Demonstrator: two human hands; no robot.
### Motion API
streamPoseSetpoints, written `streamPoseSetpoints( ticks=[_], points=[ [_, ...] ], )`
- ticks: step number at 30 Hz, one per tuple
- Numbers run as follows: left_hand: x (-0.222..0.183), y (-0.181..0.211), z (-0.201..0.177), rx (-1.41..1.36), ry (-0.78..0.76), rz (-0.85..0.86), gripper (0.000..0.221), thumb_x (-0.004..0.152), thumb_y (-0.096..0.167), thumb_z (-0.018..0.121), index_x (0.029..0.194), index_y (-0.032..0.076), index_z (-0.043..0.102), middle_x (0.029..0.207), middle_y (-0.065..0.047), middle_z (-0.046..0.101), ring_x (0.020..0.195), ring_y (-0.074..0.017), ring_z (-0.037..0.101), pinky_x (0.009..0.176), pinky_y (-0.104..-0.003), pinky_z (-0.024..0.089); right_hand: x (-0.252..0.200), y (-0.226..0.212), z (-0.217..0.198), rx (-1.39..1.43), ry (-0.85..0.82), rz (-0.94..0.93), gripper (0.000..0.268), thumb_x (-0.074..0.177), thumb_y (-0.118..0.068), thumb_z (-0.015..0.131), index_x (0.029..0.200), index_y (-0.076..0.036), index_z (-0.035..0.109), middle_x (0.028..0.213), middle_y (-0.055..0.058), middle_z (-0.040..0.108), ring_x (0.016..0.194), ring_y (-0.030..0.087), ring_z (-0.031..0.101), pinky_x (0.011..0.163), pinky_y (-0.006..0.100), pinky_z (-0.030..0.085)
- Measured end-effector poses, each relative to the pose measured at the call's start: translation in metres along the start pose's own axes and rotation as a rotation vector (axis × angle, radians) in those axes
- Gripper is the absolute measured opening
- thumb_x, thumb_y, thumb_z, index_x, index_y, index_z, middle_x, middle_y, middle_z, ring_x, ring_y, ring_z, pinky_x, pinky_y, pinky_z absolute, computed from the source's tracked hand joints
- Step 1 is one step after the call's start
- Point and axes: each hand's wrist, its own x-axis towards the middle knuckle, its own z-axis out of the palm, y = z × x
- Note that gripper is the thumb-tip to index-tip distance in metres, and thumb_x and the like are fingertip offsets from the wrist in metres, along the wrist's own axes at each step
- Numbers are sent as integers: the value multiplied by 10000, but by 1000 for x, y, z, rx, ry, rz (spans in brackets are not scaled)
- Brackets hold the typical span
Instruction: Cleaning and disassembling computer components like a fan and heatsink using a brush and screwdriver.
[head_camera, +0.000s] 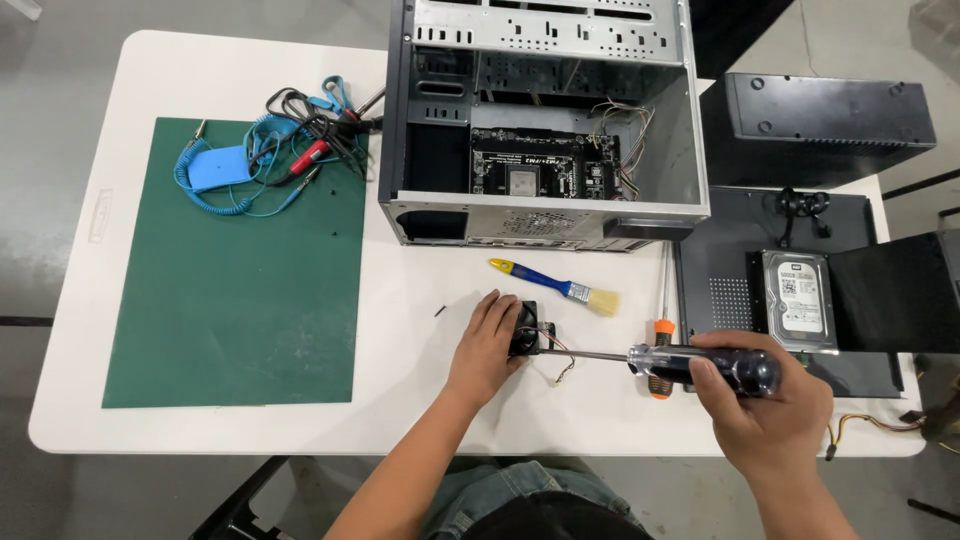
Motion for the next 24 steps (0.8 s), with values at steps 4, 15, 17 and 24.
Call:
streamPoseSetpoints(
  ticks=[4, 15, 17, 24],
  points=[
    [1, -2, 0, -56, 32, 23, 895, 671, 204, 903, 1416, -4, 453, 1460, -134, 453, 1434, -359, 337, 1185, -453, 341, 4, 0, 5, 61, -16, -65, 206, 901, -283, 718, 1033, -126, 734, 623, 12, 659, 564, 99, 625, 545, 222, 450],
    [3, -4, -1, -87, 37, 32, 863, 690, 175, 889, 1418, -4, 461, 1466, -131, 455, 1443, -353, 328, 1181, -451, 347, 12, -12, 15, 29, -68, -98, 229, 848, -292, 752, 1034, -160, 733, 768, 16, 742, 609, 115, 698, 535, 222, 513],
    [4, -5, 0, -109, 56, 36, 892, 671, 190, 913, 1416, 13, 456, 1450, -118, 464, 1433, -354, 350, 1169, -464, 373, 22, -32, 12, 30, -308, -27, 286, 741, -271, 831, 1004, -206, 740, 898, -7, 781, 704, 132, 695, 616, 263, 526],
    [5, -7, -11, -182, 63, 54, 913, 661, 210, 924, 1425, 17, 464, 1427, -118, 480, 1359, -350, 415, 1136, -460, 404, 34, -78, 11, -549, -379, -444, 341, 850, -527, 683, 1067, -264, 691, 948, -139, 729, 590, 189, 694, 446, 400, 538]
  ],
)
